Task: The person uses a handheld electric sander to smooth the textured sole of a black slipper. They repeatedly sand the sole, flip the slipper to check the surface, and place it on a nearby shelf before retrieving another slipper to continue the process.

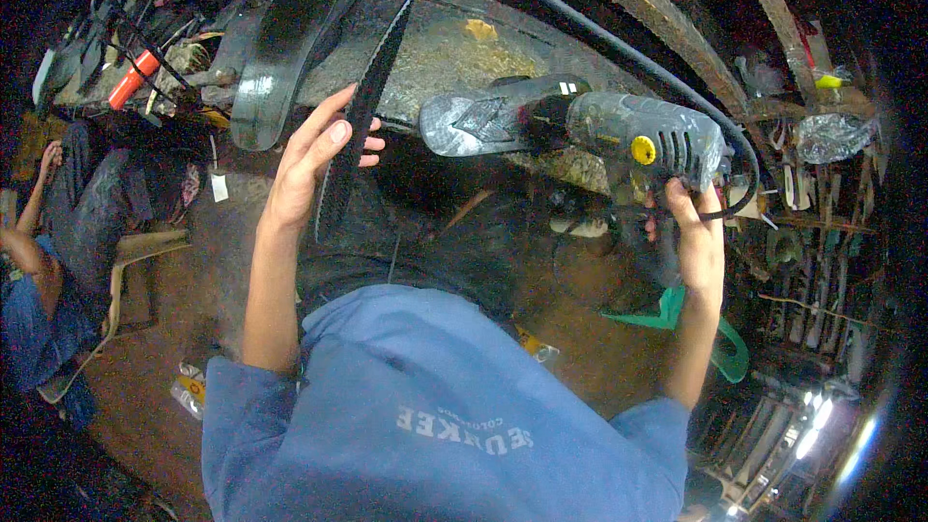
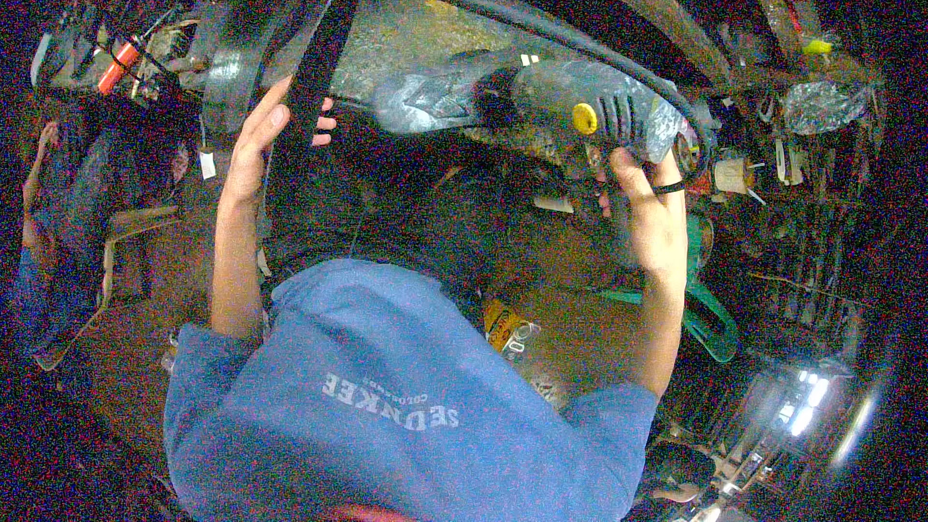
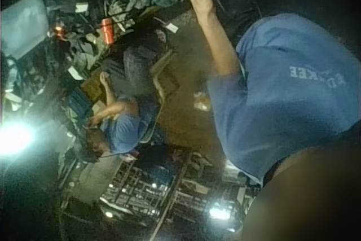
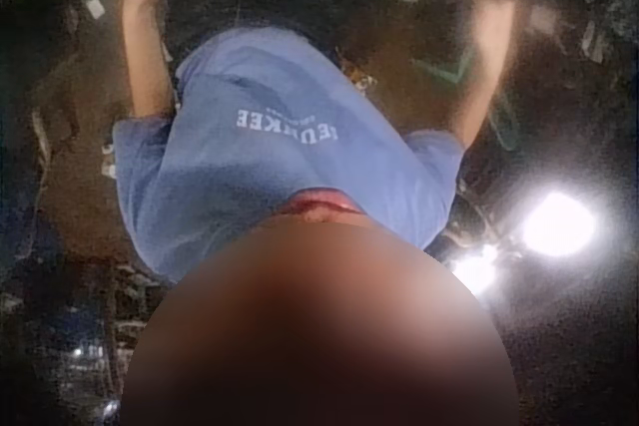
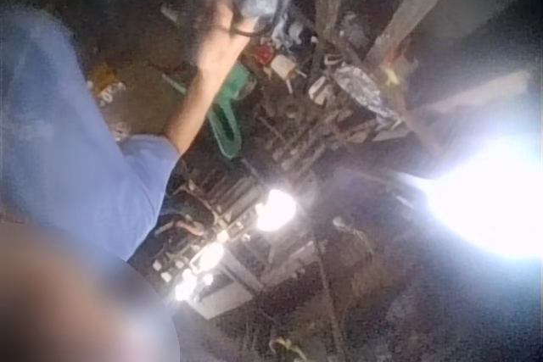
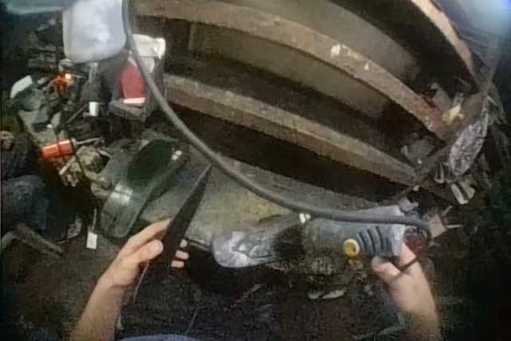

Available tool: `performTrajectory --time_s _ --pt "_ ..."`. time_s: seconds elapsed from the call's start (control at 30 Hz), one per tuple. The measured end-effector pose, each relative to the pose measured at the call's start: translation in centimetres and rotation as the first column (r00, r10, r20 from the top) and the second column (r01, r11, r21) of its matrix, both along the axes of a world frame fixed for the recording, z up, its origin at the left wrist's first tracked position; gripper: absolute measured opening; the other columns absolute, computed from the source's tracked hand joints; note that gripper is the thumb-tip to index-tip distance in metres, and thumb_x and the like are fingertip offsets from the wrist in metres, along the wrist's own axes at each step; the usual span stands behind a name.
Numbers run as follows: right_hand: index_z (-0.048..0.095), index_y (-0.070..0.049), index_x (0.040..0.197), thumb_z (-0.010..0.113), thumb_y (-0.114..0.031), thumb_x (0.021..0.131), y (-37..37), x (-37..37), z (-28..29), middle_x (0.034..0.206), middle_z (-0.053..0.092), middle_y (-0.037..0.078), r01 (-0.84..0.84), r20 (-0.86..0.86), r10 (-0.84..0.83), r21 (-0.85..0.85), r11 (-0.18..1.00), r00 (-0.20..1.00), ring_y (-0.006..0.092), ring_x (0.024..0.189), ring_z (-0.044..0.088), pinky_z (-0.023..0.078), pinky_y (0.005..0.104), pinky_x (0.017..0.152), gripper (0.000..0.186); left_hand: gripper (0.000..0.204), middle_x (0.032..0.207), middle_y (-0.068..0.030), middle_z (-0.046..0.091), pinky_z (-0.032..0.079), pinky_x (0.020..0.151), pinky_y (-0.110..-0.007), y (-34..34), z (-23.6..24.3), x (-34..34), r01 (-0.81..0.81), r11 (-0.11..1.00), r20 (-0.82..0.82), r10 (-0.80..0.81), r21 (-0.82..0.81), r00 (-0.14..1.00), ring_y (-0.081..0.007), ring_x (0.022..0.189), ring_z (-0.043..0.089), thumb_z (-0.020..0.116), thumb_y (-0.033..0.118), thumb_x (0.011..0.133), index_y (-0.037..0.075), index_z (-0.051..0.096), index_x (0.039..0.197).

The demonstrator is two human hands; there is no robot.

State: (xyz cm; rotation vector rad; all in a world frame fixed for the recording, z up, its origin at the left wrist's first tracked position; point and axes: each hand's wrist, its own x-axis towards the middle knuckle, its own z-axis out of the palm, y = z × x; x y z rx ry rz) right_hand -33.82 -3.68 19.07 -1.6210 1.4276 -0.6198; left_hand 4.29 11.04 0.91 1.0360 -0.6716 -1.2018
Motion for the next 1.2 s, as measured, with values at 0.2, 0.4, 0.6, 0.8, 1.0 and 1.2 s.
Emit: performTrajectory --time_s 0.2,0.4,0.6,0.8,1.0,1.2 --pt "0.06 -0.006 0.134 0.067 -0.026 0.105 1.3 1.0 0.1 0.1 0.069 0.007 -0.08 0.028 0.078 0.064 0.995 0.997 0.0152 0.076 0.064 0.054 0.0301 0.067 0.036 0.072 0.134 -0.0212 0.066 0.059 0.097 -0.04 -0.1 0.2 -0.3 0.003 1.0 0.027 -0.003 -0.002 1.0 -0.0285 0.113 0.072 0.064 0.041 0.103 0.003 0.043 0.161" --pt "0.062 -0.008 0.132 0.067 -0.016 0.101 2.5 1.4 0.3 0.096 0.068 0.004 -0.139 0.04 0.136 0.093 0.986 0.99 0.0137 0.08 0.063 0.052 0.029 0.067 0.032 0.069 0.133 -0.0199 0.066 0.059 0.097 -0.039 -0.4 0.2 -0.7 0.015 1.0 0.023 -0.014 -0.023 1.0 -0.0271 0.114 0.071 0.064 0.039 0.104 0.005 0.045 0.161" --pt "0.062 -0.006 0.13 0.063 -0.017 0.105 2.7 0.1 -0.3 0.098 0.07 0.007 -0.035 0.065 0.033 0.018 0.999 0.997 0.0158 0.077 0.065 0.053 0.0304 0.066 0.028 0.069 0.135 -0.0185 0.063 0.058 0.099 -0.039 -1.9 1.5 -1.5 0.016 0.999 0.127 -0.01 -0.048 0.992 -0.0256 0.114 0.07 0.072 0.034 0.1 0.01 0.049 0.16" --pt "0.063 -0.007 0.127 0.066 -0.021 0.106 2.8 -4.7 0.0 0.095 0.071 0.008 0.111 0.114 -0.11 0.004 0.994 0.987 0.017 0.071 0.065 0.053 0.0308 0.062 0.026 0.076 0.132 -0.0138 0.065 0.056 0.102 -0.043 -5.9 4.6 -4.2 -0.022 0.985 0.629 0.125 -0.169 0.767 -0.0316 0.122 0.066 0.084 0.047 0.089 0.019 0.058 0.155" --pt "0.06 -0.007 0.146 0.07 -0.03 0.105 3.8 -9.8 1.0 0.12 0.066 0.005 0.324 -0.008 -0.35 -0.356 0.876 0.937 0.0144 0.095 0.06 0.051 0.031 0.08 0.048 0.088 0.143 -0.0287 0.055 0.047 0.114 -0.053 -12.3 3.2 -8.1 0.208 0.976 0.987 0.024 -0.057 0.158 -0.0463 0.133 0.056 0.085 0.055 0.083 0.027 0.051 0.159" --pt "0.055 -0.004 0.151 0.069 -0.036 0.106 5.8 -12.4 0.6 0.135 0.065 0.007 0.417 0.064 -0.417 -0.278 0.865 0.907 0.0206 0.117 0.06 0.048 0.0363 0.102 0.057 0.092 0.139 -0.0278 0.055 0.047 0.112 -0.059 -13.7 0.1 -9.3 0.307 0.948 0.996 -0.082 0.085 -0.024 -0.0506 0.129 0.054 0.09 0.043 0.075 0.033 0.05 0.158"
